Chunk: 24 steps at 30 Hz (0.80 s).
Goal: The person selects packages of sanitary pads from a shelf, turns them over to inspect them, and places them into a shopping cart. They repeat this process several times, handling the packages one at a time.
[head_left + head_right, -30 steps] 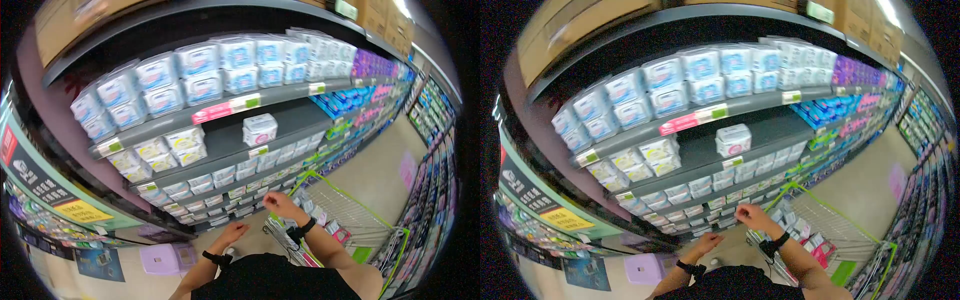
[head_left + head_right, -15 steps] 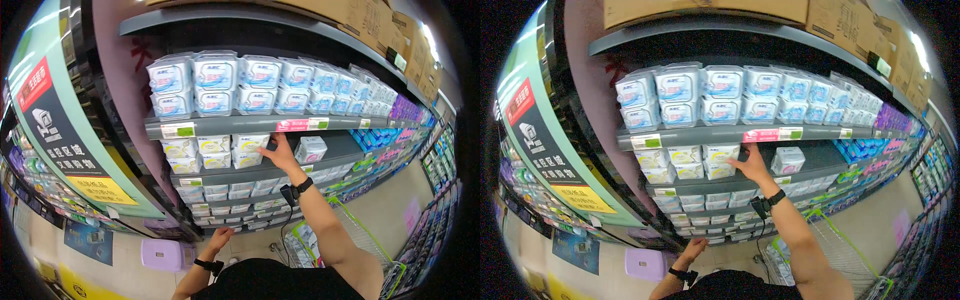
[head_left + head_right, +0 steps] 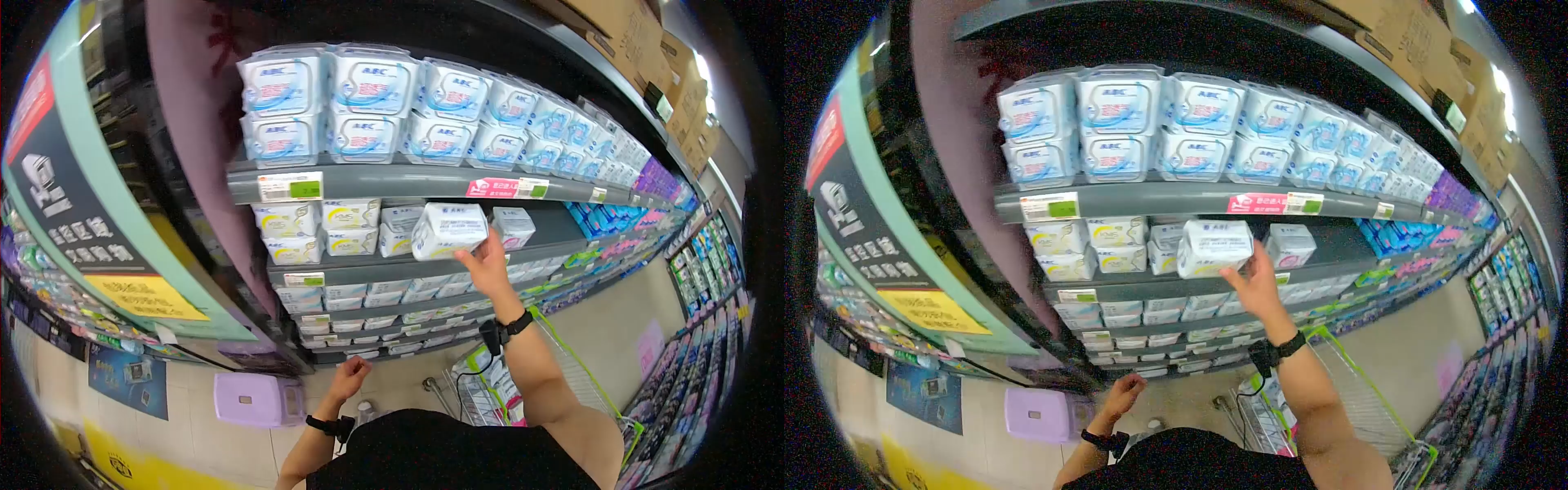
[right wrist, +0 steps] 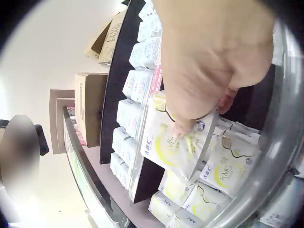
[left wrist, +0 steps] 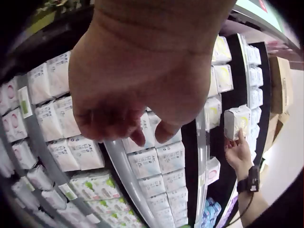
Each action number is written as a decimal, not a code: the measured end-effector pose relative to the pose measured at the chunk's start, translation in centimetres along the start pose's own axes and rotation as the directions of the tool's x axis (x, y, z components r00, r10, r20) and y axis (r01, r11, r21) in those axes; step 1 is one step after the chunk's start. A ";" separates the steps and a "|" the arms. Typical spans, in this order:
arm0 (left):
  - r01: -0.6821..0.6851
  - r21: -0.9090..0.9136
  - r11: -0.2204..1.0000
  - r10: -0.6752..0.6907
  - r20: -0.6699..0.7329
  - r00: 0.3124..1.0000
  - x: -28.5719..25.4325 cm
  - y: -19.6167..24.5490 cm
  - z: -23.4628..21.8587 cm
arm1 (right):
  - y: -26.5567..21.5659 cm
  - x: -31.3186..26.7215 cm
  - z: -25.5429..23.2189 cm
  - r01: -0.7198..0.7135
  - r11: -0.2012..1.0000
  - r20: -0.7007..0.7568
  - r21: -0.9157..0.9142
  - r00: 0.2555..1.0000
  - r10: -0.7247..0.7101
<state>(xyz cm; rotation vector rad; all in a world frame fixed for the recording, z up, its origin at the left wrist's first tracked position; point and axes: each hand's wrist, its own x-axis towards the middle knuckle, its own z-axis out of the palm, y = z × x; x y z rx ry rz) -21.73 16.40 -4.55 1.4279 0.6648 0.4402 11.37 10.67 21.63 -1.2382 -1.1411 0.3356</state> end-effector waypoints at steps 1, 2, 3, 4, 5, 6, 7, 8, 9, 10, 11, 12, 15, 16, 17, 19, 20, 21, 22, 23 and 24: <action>-0.043 0.105 0.994 0.041 0.016 0.999 0.3 0.6 0.3 | 0.0 -1.3 -0.5 -0.009 1.000 0.013 0.016 1.000 0.009; -0.092 0.206 0.974 0.085 0.043 0.995 0.5 1.2 0.8 | -0.2 -2.7 -0.9 -0.018 0.999 0.022 0.029 1.000 0.018; -0.145 0.300 0.943 0.127 0.079 0.989 0.6 2.2 1.4 | -0.5 -4.2 -1.4 -0.029 0.999 0.027 0.039 0.999 0.028; -0.187 0.328 0.926 0.167 0.090 0.982 0.6 3.8 1.9 | -1.7 -5.8 -1.6 -0.065 0.997 0.051 0.034 0.997 0.063; -0.229 0.352 0.907 0.206 0.103 0.973 0.6 5.8 2.5 | -1.4 -7.5 -2.0 -0.108 0.993 0.056 0.042 0.993 0.105; -0.268 0.370 0.889 0.242 0.117 0.963 1.0 7.0 3.6 | -1.0 -9.5 -2.6 -0.155 0.987 0.062 0.049 0.987 0.152; -0.304 0.344 0.888 0.278 0.124 0.953 1.5 7.1 4.8 | -1.1 -11.4 -2.8 -0.208 0.976 0.063 0.063 0.977 0.205; -0.338 0.324 0.884 0.309 0.138 0.941 1.8 7.0 5.7 | -1.9 -13.3 -2.7 -0.303 0.949 0.057 0.093 0.953 0.298; -0.376 0.308 0.874 0.345 0.152 0.926 2.1 7.1 6.4 | -3.4 -14.6 -2.1 -0.383 0.914 0.049 0.133 0.924 0.380; -0.354 0.364 0.862 0.285 0.231 0.930 2.1 8.1 6.9 | -4.1 -15.6 -1.8 -0.447 0.877 0.044 0.177 0.894 0.447; -0.438 0.338 0.833 0.389 0.206 0.898 2.1 9.3 7.8 | -3.3 -17.4 -1.7 -0.478 0.858 0.059 0.187 0.877 0.476; -0.518 0.308 0.798 0.487 0.175 0.856 1.8 10.4 9.2 | -3.4 -19.1 -2.0 -0.593 0.800 0.039 0.097 0.805 0.592; -0.760 0.265 0.594 0.669 0.362 0.649 2.0 9.0 11.7 | -3.2 -24.0 -2.4 -0.756 0.654 -0.019 -0.040 0.655 0.756; -0.786 0.326 0.525 0.608 0.503 0.615 1.8 9.9 12.2 | -3.3 -25.1 -2.7 -0.783 0.621 -0.026 -0.039 0.622 0.783; -0.815 0.377 0.441 0.525 0.628 0.575 1.6 10.9 12.7 | -3.3 -26.1 -3.0 -0.809 0.587 -0.033 -0.037 0.588 0.808; -0.833 0.294 0.469 0.496 0.693 0.524 1.3 12.4 14.6 | -4.1 -27.9 -3.9 -0.862 0.506 -0.023 0.025 0.506 0.862; -0.835 0.268 0.480 0.484 0.713 0.507 1.3 12.3 15.4 | -4.2 -29.0 -4.3 -0.863 0.500 -0.050 0.066 0.498 0.866; -0.835 0.244 0.493 0.472 0.732 0.492 1.2 12.3 16.3 | -4.0 -29.9 -5.1 -0.867 0.486 -0.033 0.108 0.486 0.873; -0.816 0.250 0.522 0.466 0.717 0.518 1.0 12.6 17.4 | -3.6 -31.0 -6.1 -0.870 0.471 -0.013 0.147 0.474 0.880; -0.808 0.230 0.543 0.479 0.706 0.522 1.1 12.6 18.4 | -3.4 -32.2 -7.0 -0.874 0.450 0.014 0.180 0.460 0.888; -0.793 0.215 0.570 0.490 0.686 0.537 1.3 12.2 19.2 | -3.4 -33.2 -8.4 -0.852 0.509 0.053 0.122 0.518 0.854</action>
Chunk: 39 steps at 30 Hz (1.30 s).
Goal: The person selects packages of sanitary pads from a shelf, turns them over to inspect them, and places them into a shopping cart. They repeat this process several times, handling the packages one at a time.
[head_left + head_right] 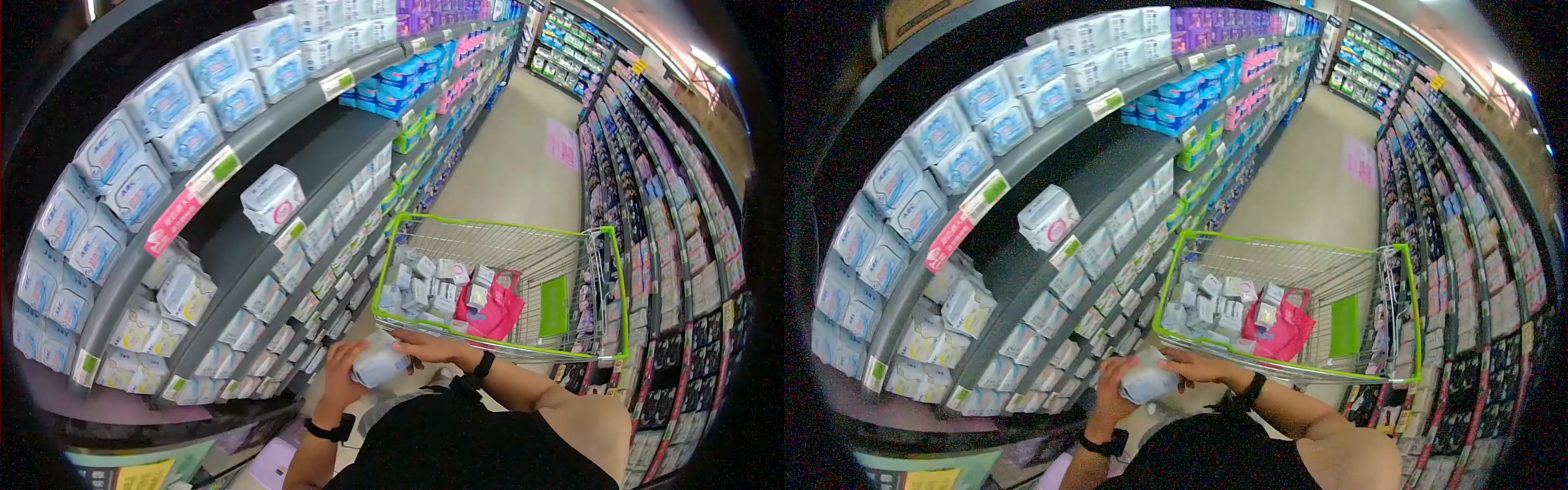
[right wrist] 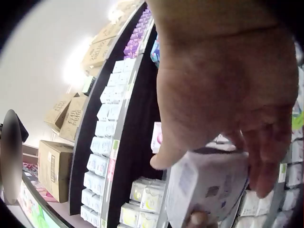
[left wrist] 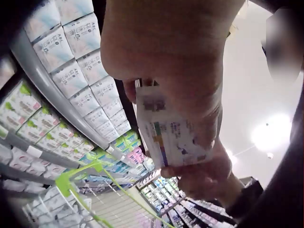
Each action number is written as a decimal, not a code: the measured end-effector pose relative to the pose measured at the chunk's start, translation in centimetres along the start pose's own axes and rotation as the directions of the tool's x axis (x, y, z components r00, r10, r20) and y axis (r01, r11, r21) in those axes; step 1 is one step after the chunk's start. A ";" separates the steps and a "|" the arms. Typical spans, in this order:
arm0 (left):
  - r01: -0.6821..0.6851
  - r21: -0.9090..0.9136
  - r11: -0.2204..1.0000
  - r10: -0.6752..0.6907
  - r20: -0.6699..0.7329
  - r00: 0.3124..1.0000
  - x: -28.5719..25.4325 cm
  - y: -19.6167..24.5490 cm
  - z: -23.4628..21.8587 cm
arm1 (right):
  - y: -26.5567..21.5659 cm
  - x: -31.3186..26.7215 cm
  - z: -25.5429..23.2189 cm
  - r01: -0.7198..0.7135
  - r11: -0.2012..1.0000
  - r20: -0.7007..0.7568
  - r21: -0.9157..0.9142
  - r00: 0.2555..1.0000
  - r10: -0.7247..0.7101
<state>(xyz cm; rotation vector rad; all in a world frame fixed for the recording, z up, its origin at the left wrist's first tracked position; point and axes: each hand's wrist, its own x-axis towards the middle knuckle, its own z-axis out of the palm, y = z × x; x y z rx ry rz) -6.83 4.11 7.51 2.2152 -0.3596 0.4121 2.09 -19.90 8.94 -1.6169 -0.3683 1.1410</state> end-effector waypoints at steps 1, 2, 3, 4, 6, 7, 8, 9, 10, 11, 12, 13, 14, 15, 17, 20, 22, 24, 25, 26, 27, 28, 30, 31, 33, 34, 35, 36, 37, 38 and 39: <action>0.023 -0.031 0.999 -0.024 -0.033 0.999 0.3 0.2 0.7 | 0.3 -0.5 -1.6 0.056 0.996 0.064 -0.063 0.997 -0.052; 0.063 -0.014 0.998 -0.064 -0.058 0.996 0.7 0.6 1.2 | 0.5 -1.1 -3.0 0.113 0.986 0.145 -0.121 0.985 -0.095; 0.069 -0.021 0.997 -0.071 -0.066 0.995 1.4 1.7 1.6 | -0.2 -2.2 -3.8 0.193 0.956 0.106 -0.219 0.979 -0.174; 0.080 -0.026 0.996 -0.082 -0.075 0.994 2.2 2.8 1.8 | -1.6 -3.8 -4.4 0.269 0.911 0.080 -0.312 0.963 -0.256; 0.104 -0.112 0.988 -0.115 -0.097 0.989 2.7 4.3 3.2 | -1.8 -5.3 -5.9 0.389 0.849 0.056 -0.356 0.916 -0.396; 0.111 -0.195 0.974 -0.135 -0.115 0.984 2.9 5.1 4.3 | -1.1 -5.9 -6.7 0.435 0.844 0.041 -0.315 0.894 -0.446; 0.151 -0.254 0.955 -0.183 -0.108 0.977 3.0 6.3 5.4 | -0.3 -6.8 -7.6 0.469 0.839 0.017 -0.275 0.875 -0.483; 0.167 -0.302 0.939 -0.202 -0.091 0.975 3.5 7.9 6.2 | -0.1 -7.7 -8.3 0.460 0.860 -0.004 -0.221 0.882 -0.472; 0.179 -0.312 0.933 -0.213 -0.079 0.974 3.9 9.5 6.8 | 0.3 -8.7 -9.0 0.477 0.839 -0.008 -0.263 0.868 -0.496; 0.184 -0.321 0.929 -0.215 -0.064 0.975 4.3 10.6 7.7 | 0.8 -9.6 -9.7 0.495 0.813 -0.016 -0.307 0.851 -0.525; 0.196 -0.308 0.931 -0.215 -0.031 0.976 4.4 11.1 8.8 | 1.4 -10.5 -10.3 0.507 0.810 -0.020 -0.296 0.844 -0.536; 0.200 -0.295 0.934 -0.208 0.003 0.978 4.4 11.4 9.7 | 2.6 -11.2 -10.9 0.496 0.814 -0.027 -0.302 0.849 -0.528; 0.195 -0.282 0.939 -0.192 0.039 0.981 4.5 11.9 10.9 | 3.8 -11.9 -11.6 0.488 0.815 -0.039 -0.313 0.851 -0.524; 0.258 -0.411 0.874 -0.264 0.043 0.964 4.4 12.5 12.6 | 4.8 -12.7 -12.3 0.481 0.813 -0.052 -0.327 0.850 -0.524; 0.361 -0.631 0.687 -0.408 0.077 0.910 3.7 13.5 15.9 | 5.7 -14.6 -13.7 0.498 0.783 -0.105 -0.372 0.816 -0.569; 0.359 -0.538 0.763 -0.369 0.093 0.925 4.4 14.6 19.9 | 8.5 -16.8 -16.1 0.482 0.793 -0.215 -0.372 0.787 -0.579; 0.369 -0.505 0.781 -0.366 0.109 0.924 5.2 15.1 22.3 | 9.8 -18.4 -17.4 0.437 0.856 -0.294 -0.275 0.810 -0.508; 0.378 -0.546 0.747 -0.344 0.170 0.924 6.3 15.7 24.1 | 11.4 -19.8 -18.4 0.385 0.907 -0.366 -0.173 0.829 -0.422; 0.385 -0.564 0.730 -0.335 0.196 0.922 6.9 16.0 24.8 | 12.2 -20.7 -18.8 0.448 0.890 -0.421 -0.088 0.792 -0.441; 0.402 -0.617 0.676 -0.344 0.218 0.913 7.5 16.4 25.5 | 12.7 -21.3 -19.0 0.517 0.856 -0.469 -0.003 0.755 -0.458; 0.422 -0.661 0.621 -0.359 0.239 0.902 8.0 17.0 26.0 | 13.1 -21.6 -18.9 0.585 0.806 -0.513 0.085 0.719 -0.468; 0.441 -0.699 0.563 -0.376 0.259 0.890 8.3 17.3 26.3 | 13.6 -22.1 -19.2 0.651 0.753 -0.487 0.098 0.691 -0.534; 0.494 -0.669 0.555 -0.373 0.331 0.867 9.0 16.6 26.9 | 14.1 -23.8 -19.4 0.584 0.811 -0.463 0.008 0.721 -0.515; 0.520 -0.656 0.546 -0.369 0.369 0.853 9.2 16.4 27.0 | 14.4 -24.3 -19.4 0.546 0.836 -0.435 -0.052 0.741 -0.511; 0.568 -0.629 0.531 -0.367 0.434 0.823 9.6 16.1 26.8 | 14.4 -24.7 -19.2 0.528 0.844 -0.361 -0.092 0.773 -0.523; 0.578 -0.611 0.541 -0.357 0.455 0.816 9.9 15.8 26.8 | 14.2 -25.0 -19.3 0.518 0.847 -0.323 -0.119 0.787 -0.526; 0.585 -0.595 0.551 -0.347 0.474 0.809 10.1 15.5 26.8 | 13.8 -25.4 -19.0 0.517 0.852 -0.332 -0.089 0.791 -0.514; 0.617 -0.592 0.519 -0.347 0.513 0.785 10.4 15.5 26.7 | 13.0 -25.5 -18.4 0.515 0.855 -0.336 -0.059 0.796 -0.503; 0.649 -0.587 0.485 -0.349 0.550 0.759 10.6 15.5 26.4 | 12.4 -25.3 -17.9 0.512 0.859 -0.337 -0.028 0.804 -0.490; 0.680 -0.580 0.449 -0.352 0.585 0.731 10.6 15.5 26.1 | 12.1 -24.8 -17.6 0.508 0.856 -0.368 -0.093 0.782 -0.504; 0.712 -0.579 0.397 -0.398 0.590 0.702 10.7 15.5 25.8 | 12.1 -24.2 -17.4 0.458 0.871 -0.391 -0.179 0.779 -0.490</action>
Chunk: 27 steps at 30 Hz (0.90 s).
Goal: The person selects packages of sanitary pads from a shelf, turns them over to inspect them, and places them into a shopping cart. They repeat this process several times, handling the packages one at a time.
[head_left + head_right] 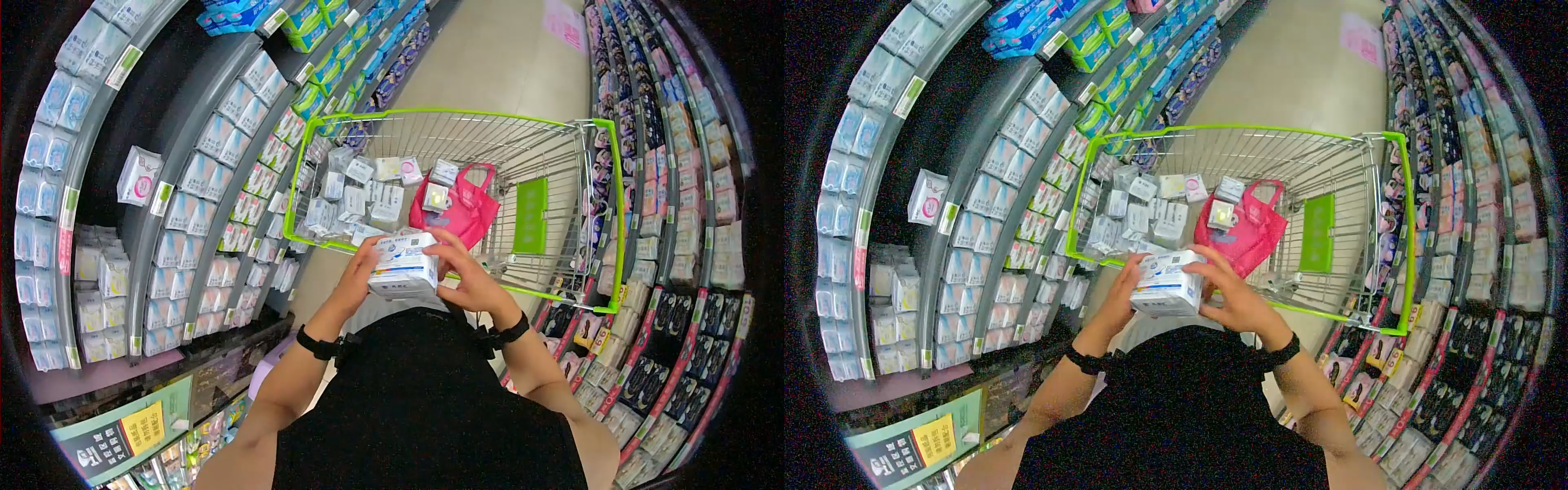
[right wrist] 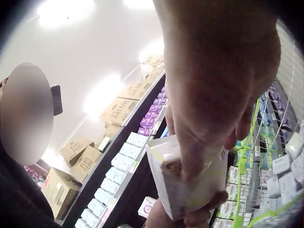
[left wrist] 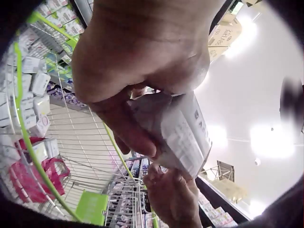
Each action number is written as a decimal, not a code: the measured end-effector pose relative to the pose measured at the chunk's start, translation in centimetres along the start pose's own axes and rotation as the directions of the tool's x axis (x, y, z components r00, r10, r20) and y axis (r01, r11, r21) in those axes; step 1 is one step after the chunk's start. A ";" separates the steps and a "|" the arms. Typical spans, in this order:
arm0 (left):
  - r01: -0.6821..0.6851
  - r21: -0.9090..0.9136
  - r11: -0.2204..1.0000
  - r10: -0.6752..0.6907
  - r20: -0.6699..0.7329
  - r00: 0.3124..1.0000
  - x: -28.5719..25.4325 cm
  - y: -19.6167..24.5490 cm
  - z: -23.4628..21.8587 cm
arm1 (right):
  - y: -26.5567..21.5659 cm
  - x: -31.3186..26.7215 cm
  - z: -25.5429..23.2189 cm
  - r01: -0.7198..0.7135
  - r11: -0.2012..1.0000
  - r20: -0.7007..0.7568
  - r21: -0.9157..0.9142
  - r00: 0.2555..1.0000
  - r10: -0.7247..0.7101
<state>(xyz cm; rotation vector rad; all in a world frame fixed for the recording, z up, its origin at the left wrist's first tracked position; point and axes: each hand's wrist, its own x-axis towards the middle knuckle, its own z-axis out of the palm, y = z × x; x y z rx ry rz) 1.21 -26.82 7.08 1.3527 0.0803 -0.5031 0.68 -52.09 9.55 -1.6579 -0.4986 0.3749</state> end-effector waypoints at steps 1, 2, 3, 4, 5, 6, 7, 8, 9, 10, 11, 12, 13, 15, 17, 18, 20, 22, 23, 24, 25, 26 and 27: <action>0.040 -0.046 0.998 -0.042 -0.037 0.998 -0.1 0.2 -0.3 | 0.4 0.4 0.4 -0.014 0.995 -0.019 -0.100 1.000 0.012; 0.076 -0.095 0.993 -0.083 -0.074 0.994 -0.3 0.3 -0.7 | 0.5 1.0 0.9 -0.028 0.979 -0.036 -0.201 0.999 0.021; 0.140 -0.067 0.988 -0.138 0.029 0.990 -0.6 0.4 -2.1 | 0.3 1.7 1.2 0.013 0.961 -0.076 -0.277 0.996 -0.036; 0.199 -0.034 0.979 -0.193 0.127 0.973 -1.1 0.3 -4.2 | 0.1 2.4 1.6 0.052 0.935 -0.108 -0.351 0.989 -0.096; 0.252 0.004 0.968 -0.247 0.220 0.944 -1.5 -0.1 -5.8 | -0.1 3.2 2.1 0.090 0.901 -0.132 -0.424 0.978 -0.160; 0.140 0.153 0.978 -0.165 0.165 0.973 -1.8 -0.5 -6.8 | -0.1 4.0 2.6 0.053 0.927 -0.122 -0.371 0.987 -0.105; 0.034 0.305 0.952 -0.073 0.117 0.990 -2.2 -1.1 -8.1 | 0.1 4.6 3.1 0.016 0.948 -0.107 -0.317 0.993 -0.052; -0.059 0.456 0.888 0.026 0.080 0.996 -2.6 -1.7 -9.4 | 0.6 5.4 3.7 -0.023 0.964 -0.088 -0.266 0.996 0.000; -0.033 0.343 0.939 0.043 -0.020 0.999 -3.2 -3.0 -10.0 | 2.4 5.6 4.9 -0.107 0.992 -0.071 -0.061 0.992 0.102; -0.068 0.392 0.918 0.084 -0.024 0.996 -3.7 -2.3 -11.0 | 2.3 6.4 6.2 -0.118 0.993 -0.071 0.027 0.990 0.120; -0.101 0.438 0.893 0.124 -0.024 0.992 -4.3 -1.3 -11.9 | 1.9 7.3 7.7 -0.131 0.985 -0.071 0.114 0.988 0.140; -0.135 0.483 0.865 0.165 -0.021 0.986 -4.8 -0.3 -12.7 | 1.5 8.2 8.9 -0.145 0.970 -0.071 0.197 0.984 0.161; -0.169 0.460 0.872 0.214 -0.047 0.976 -5.4 0.5 -13.5 | 0.8 9.0 9.8 -0.193 0.951 0.030 0.241 0.981 0.192; -0.237 0.416 0.878 0.301 -0.093 0.949 -6.5 1.7 -15.2 | 0.7 10.2 12.6 -0.228 0.924 0.076 0.308 0.974 0.215; -0.412 0.348 0.842 0.469 -0.095 0.878 -7.1 1.7 -16.9 | 0.0 11.2 14.0 -0.374 0.910 0.153 0.178 0.924 0.350; -0.495 0.315 0.810 0.546 -0.099 0.832 -7.4 1.7 -17.9 | 1.1 11.2 15.0 -0.366 0.917 0.133 0.159 0.928 0.347; -0.513 0.504 0.695 0.581 0.028 0.813 -8.3 2.6 -20.3 | 4.4 11.7 17.3 -0.339 0.933 0.096 0.119 0.940 0.329; -0.560 0.687 0.464 0.640 0.178 0.748 -9.3 3.0 -22.1 | -1.2 13.5 19.7 -0.458 0.888 0.076 0.035 0.888 0.454; -0.548 0.658 0.516 0.591 0.189 0.784 -9.7 2.3 -22.9 | -0.4 13.8 20.6 -0.534 0.830 0.191 0.163 0.842 0.505; -0.592 0.597 0.541 0.584 0.240 0.776 -9.9 2.6 -23.6 | -0.2 14.5 21.6 -0.610 0.743 0.311 0.275 0.787 0.532; -0.630 0.533 0.565 0.576 0.292 0.764 -10.2 3.1 -24.1 | -1.5 14.8 22.8 -0.619 0.758 0.259 0.207 0.782 0.567; -0.662 0.464 0.589 0.567 0.347 0.747 -10.5 3.4 -24.6 | -0.9 15.1 23.7 -0.632 0.739 0.273 0.231 0.772 0.575; -0.691 0.450 0.566 0.609 0.337 0.718 -10.8 3.4 -24.7 | 0.4 15.0 24.5 -0.645 0.720 0.283 0.257 0.763 0.582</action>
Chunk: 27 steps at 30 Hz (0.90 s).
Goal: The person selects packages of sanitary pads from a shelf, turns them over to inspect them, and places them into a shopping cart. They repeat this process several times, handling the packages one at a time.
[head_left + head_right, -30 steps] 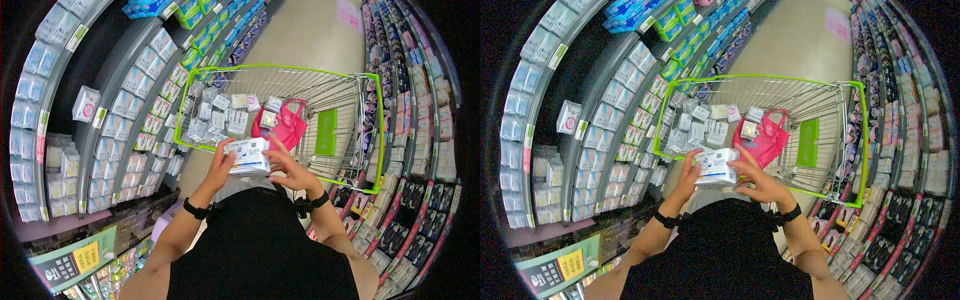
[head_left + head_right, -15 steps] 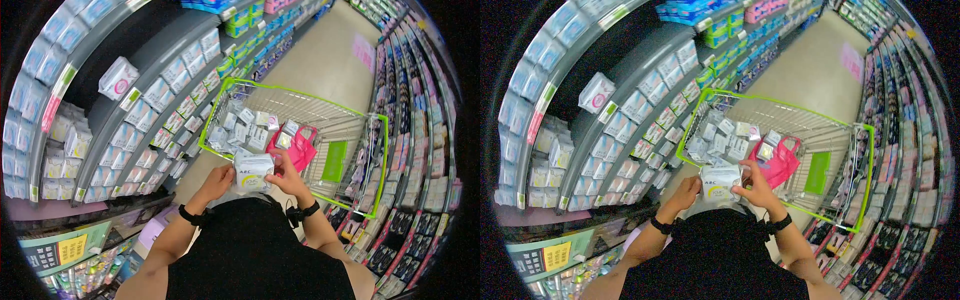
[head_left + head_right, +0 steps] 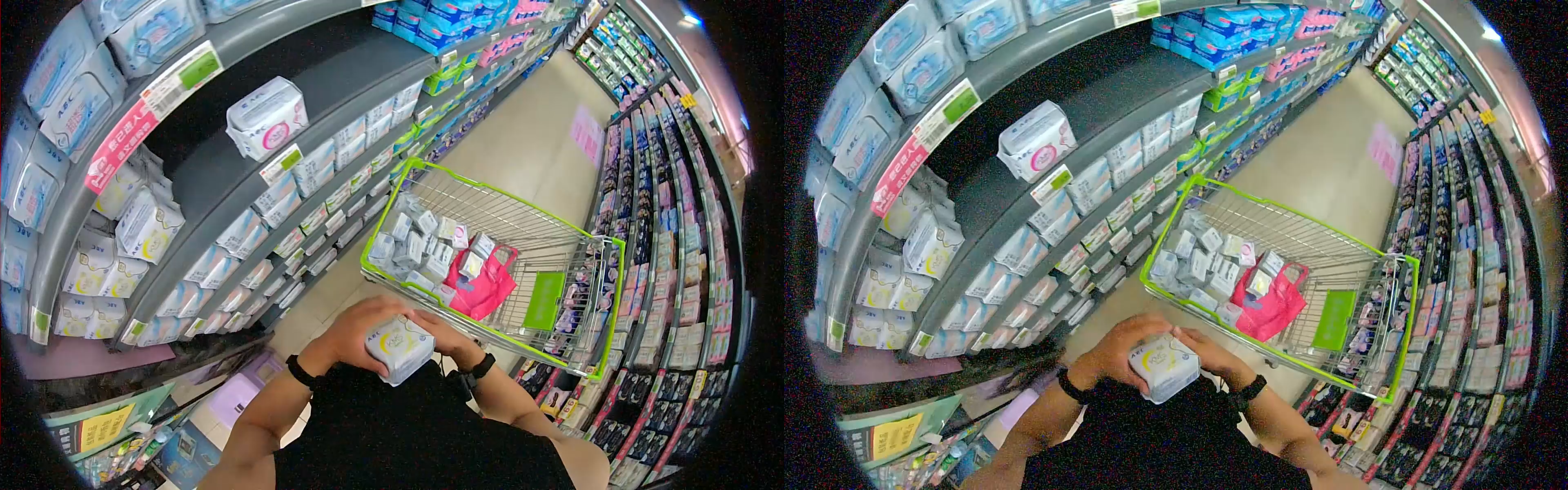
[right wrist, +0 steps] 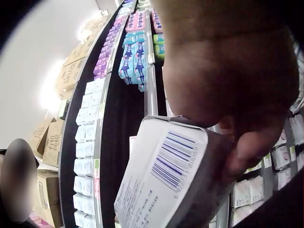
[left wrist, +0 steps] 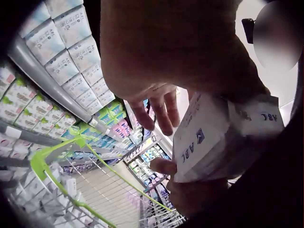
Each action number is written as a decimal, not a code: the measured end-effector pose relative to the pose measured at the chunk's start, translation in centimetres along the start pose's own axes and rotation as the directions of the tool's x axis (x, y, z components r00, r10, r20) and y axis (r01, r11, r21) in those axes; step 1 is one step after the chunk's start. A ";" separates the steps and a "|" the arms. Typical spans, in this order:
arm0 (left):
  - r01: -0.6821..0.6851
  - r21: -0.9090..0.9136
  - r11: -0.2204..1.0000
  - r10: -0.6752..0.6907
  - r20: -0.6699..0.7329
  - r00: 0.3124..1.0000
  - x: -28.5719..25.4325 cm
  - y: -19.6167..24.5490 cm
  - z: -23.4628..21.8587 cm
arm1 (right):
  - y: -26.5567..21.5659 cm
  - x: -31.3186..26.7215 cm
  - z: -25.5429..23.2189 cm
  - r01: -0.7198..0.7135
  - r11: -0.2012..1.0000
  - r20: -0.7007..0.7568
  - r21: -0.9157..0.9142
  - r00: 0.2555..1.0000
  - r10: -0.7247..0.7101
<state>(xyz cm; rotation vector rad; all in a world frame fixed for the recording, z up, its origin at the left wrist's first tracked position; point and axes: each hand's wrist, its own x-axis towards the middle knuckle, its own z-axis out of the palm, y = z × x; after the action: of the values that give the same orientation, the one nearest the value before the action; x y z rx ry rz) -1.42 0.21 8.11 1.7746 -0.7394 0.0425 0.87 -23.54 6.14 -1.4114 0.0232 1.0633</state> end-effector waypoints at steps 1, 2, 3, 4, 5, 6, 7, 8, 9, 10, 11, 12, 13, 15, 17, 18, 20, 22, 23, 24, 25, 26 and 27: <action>0.022 0.003 1.000 -0.022 0.021 1.000 -0.5 -0.2 -0.5 | 0.9 0.8 0.2 -0.010 0.999 0.004 0.030 1.000 0.010; 0.041 0.009 0.999 -0.041 0.041 0.998 -0.8 -0.7 -0.9 | 1.3 1.5 0.5 -0.018 0.997 -0.007 0.081 1.000 0.018; 0.059 0.013 0.998 -0.060 0.064 0.996 -1.1 -1.2 -1.3 | 1.1 1.6 0.5 -0.058 0.994 0.014 0.092 0.998 0.057; 0.072 -0.025 0.997 -0.071 0.031 0.997 -1.2 -1.5 -1.6 | 0.9 1.4 0.2 -0.100 0.989 0.035 0.106 0.995 0.097; 0.082 -0.062 0.995 -0.083 -0.002 0.997 -1.3 -1.9 -1.9 | 0.7 1.3 0.0 -0.142 0.983 0.057 0.119 0.989 0.136; 0.092 -0.100 0.991 -0.096 -0.033 0.995 -1.4 -2.2 -2.1 | 0.7 1.4 0.2 -0.105 0.993 0.045 0.061 0.994 0.103; 0.158 -0.182 0.971 -0.166 -0.032 0.986 -1.8 -2.7 -2.3 | 0.7 1.4 0.3 -0.070 0.998 0.034 0.003 0.997 0.070; 0.221 -0.261 0.940 -0.235 -0.023 0.972 -2.3 -3.2 -2.4 | 0.8 1.3 0.5 -0.035 0.998 0.024 -0.053 0.999 0.036; 0.281 -0.337 0.899 -0.301 -0.008 0.954 -2.7 -3.6 -2.5 | 0.9 1.3 0.7 0.001 0.994 0.014 -0.111 1.000 0.001; 0.331 -0.353 0.875 -0.357 -0.010 0.934 -2.9 -3.7 -2.3 | 0.7 1.4 0.8 -0.018 0.977 -0.031 -0.210 0.999 0.012; 0.377 -0.366 0.851 -0.409 -0.012 0.912 -3.1 -3.9 -2.2 | 0.5 1.3 1.2 0.073 0.978 -0.065 -0.195 0.994 -0.087; 0.419 -0.377 0.826 -0.458 -0.014 0.889 -2.8 -3.8 -2.4 | 0.1 1.0 2.0 0.167 0.969 -0.099 -0.183 0.977 -0.187; 0.372 -0.389 0.843 -0.423 -0.053 0.905 -2.4 -3.7 -2.6 | -0.1 0.8 2.4 0.259 0.950 -0.132 -0.175 0.950 -0.283; 0.284 -0.410 0.867 -0.362 -0.125 0.924 -2.2 -3.2 -2.7 | 0.3 0.7 1.8 0.133 0.982 -0.054 0.135 0.990 -0.127; 0.349 -0.401 0.847 -0.429 -0.128 0.894 -2.6 -4.2 -3.0 | 0.7 0.5 1.2 0.126 0.911 0.044 0.392 0.987 -0.156; 0.353 -0.447 0.822 -0.447 -0.123 0.886 -2.4 -4.2 -3.2 | 0.8 0.5 0.8 0.119 0.886 0.087 0.447 0.981 -0.176; 0.350 -0.495 0.796 -0.453 -0.101 0.886 -1.9 -4.1 -3.7 | 0.6 0.6 0.3 0.252 0.945 0.107 0.208 0.955 -0.278; 0.337 -0.505 0.795 -0.428 -0.071 0.901 -1.5 -3.6 -3.6 | 0.5 0.6 -0.3 0.311 0.950 0.090 -0.012 0.947 -0.309; 0.333 -0.509 0.794 -0.416 -0.054 0.908 -1.3 -3.3 -3.7 | 0.4 0.6 -0.4 0.329 0.944 0.079 -0.015 0.942 -0.327; 0.350 -0.522 0.778 -0.428 -0.032 0.903 -1.2 -3.1 -3.8 | 0.1 0.5 -0.3 0.348 0.937 0.069 -0.017 0.936 -0.346; 0.334 -0.522 0.785 -0.402 -0.019 0.916 -1.2 -3.2 -4.0 | -0.2 0.4 -0.3 0.366 0.930 0.058 -0.020 0.929 -0.365; 0.318 -0.523 0.791 -0.376 -0.004 0.927 -1.1 -3.2 -4.1 | 0.0 0.6 -0.8 0.364 0.931 0.057 -0.040 0.931 -0.361; 0.302 -0.524 0.796 -0.349 0.010 0.937 -1.1 -3.4 -4.2 | 0.9 1.1 -1.4 0.367 0.928 0.048 -0.060 0.930 -0.365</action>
<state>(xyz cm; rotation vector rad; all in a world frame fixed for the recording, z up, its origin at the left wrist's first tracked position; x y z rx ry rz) 0.81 4.84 6.26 1.3400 -0.3230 -0.2892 1.68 -24.20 4.48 -1.3898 -0.2966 0.7828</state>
